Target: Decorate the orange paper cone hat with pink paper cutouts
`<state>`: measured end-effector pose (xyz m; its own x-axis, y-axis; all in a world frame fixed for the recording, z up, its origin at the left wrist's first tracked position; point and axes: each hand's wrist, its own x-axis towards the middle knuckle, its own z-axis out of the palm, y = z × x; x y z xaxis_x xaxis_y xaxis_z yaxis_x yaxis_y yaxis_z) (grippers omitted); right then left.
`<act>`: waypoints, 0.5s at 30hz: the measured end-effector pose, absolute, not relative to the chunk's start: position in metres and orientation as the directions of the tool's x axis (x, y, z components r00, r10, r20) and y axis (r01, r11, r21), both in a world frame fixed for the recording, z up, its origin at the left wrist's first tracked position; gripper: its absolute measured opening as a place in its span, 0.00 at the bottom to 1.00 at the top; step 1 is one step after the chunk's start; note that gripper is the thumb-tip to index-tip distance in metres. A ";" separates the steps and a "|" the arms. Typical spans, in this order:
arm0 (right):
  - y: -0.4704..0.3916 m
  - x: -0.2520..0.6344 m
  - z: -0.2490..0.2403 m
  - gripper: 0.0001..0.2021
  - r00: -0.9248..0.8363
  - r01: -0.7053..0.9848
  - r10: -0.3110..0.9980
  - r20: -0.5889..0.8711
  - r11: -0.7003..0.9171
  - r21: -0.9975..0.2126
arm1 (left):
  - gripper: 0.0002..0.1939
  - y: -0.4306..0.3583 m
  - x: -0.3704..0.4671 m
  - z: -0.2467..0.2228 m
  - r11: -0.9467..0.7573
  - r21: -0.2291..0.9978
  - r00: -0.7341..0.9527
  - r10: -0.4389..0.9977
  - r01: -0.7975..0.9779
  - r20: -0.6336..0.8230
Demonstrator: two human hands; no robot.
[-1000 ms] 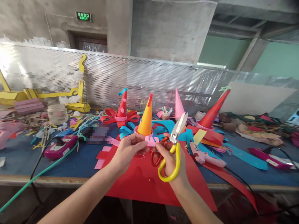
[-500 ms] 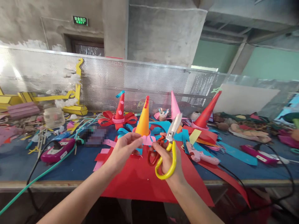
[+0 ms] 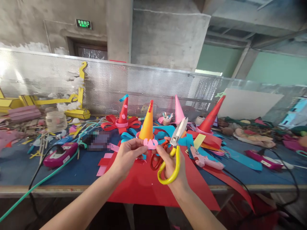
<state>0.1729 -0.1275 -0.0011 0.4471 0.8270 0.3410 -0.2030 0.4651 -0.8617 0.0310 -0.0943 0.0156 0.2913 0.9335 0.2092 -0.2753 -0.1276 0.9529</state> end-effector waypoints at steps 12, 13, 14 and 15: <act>-0.125 0.169 0.000 0.20 0.390 -0.161 0.825 0.409 0.499 -0.852 | 0.15 -0.106 0.020 0.022 -0.190 0.950 0.315 0.912 -0.246 0.264; -0.125 0.170 0.000 0.21 0.400 -0.159 0.821 0.408 0.500 -0.851 | 0.15 -0.106 0.019 0.022 -0.186 0.949 0.306 0.916 -0.253 0.261; -0.125 0.170 0.000 0.22 0.413 -0.152 0.814 0.408 0.503 -0.851 | 0.15 -0.106 0.019 0.022 -0.183 0.949 0.290 0.922 -0.256 0.256; -0.125 0.171 0.000 0.23 0.425 -0.144 0.808 0.407 0.504 -0.851 | 0.15 -0.106 0.019 0.022 -0.184 0.949 0.266 0.931 -0.257 0.252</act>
<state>0.1708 -0.1250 0.0002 0.4252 0.8084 0.4072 -0.1437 0.5044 -0.8514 0.0185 -0.1056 0.0215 0.2656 0.9305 0.2522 -0.2566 -0.1839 0.9489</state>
